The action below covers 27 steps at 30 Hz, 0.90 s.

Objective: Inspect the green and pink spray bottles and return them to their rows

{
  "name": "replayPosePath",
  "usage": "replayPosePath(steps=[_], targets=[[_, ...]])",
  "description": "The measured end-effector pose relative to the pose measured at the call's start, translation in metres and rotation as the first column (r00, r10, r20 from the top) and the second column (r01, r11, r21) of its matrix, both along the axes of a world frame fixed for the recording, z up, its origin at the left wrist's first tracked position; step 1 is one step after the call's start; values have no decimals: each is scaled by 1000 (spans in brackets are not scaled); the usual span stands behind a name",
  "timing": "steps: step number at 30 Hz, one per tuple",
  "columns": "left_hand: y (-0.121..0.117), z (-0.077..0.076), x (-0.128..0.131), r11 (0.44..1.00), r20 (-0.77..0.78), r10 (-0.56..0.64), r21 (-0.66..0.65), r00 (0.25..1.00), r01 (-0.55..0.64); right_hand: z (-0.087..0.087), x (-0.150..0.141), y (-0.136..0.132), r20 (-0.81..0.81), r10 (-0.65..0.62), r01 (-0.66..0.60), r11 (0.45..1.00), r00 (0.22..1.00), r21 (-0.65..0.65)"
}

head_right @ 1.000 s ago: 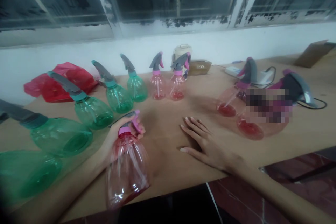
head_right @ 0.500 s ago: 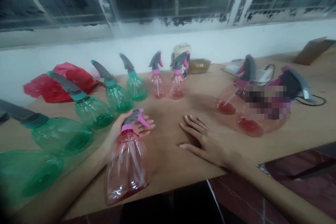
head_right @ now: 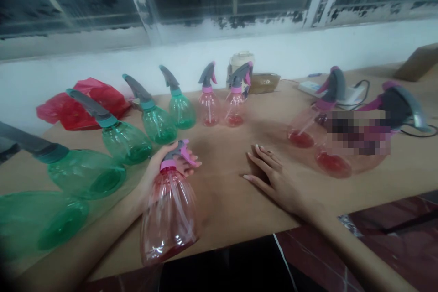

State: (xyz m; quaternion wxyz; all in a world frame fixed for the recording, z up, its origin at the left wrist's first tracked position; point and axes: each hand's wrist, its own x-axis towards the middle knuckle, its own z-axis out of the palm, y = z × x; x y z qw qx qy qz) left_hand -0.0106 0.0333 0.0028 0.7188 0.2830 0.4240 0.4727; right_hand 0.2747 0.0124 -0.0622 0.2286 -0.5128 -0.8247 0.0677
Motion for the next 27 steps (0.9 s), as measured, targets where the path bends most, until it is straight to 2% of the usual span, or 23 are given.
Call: replayPosePath(steps=[3, 5, 7, 10, 12, 17, 27], targets=[[-2, 3, 0, 999, -7, 47, 28, 999, -47, -1, 0, 0, 15, 11, -11, 1000, 1000, 19], [-3, 4, 0, 998, 49, 25, 49, 998, -28, -1, 0, 0, 21, 20, -20, 999, 1000, 27], [-4, 4, 0, 996, 80, -70, 65, 994, 65, -2, 0, 0, 29, 23, -24, 999, 999, 36], [-4, 2, 2, 956, 57, -291, 53, 955, 288, -2, 0, -1, 49, 18, -20, 999, 999, 42], [-3, -1, 3, 935, 50, -354, 41, 934, 352, -2, 0, -1, 64, 17, -19, 999, 998, 36], [1, -7, 3, 956, 85, -292, 13, 953, 292, 0, 2, -1, 82, 44, -46, 999, 996, 19], [2, -7, 3, 968, 98, -248, -12, 964, 250, 0, 2, -3, 68, 55, -57, 998, 996, 30]])
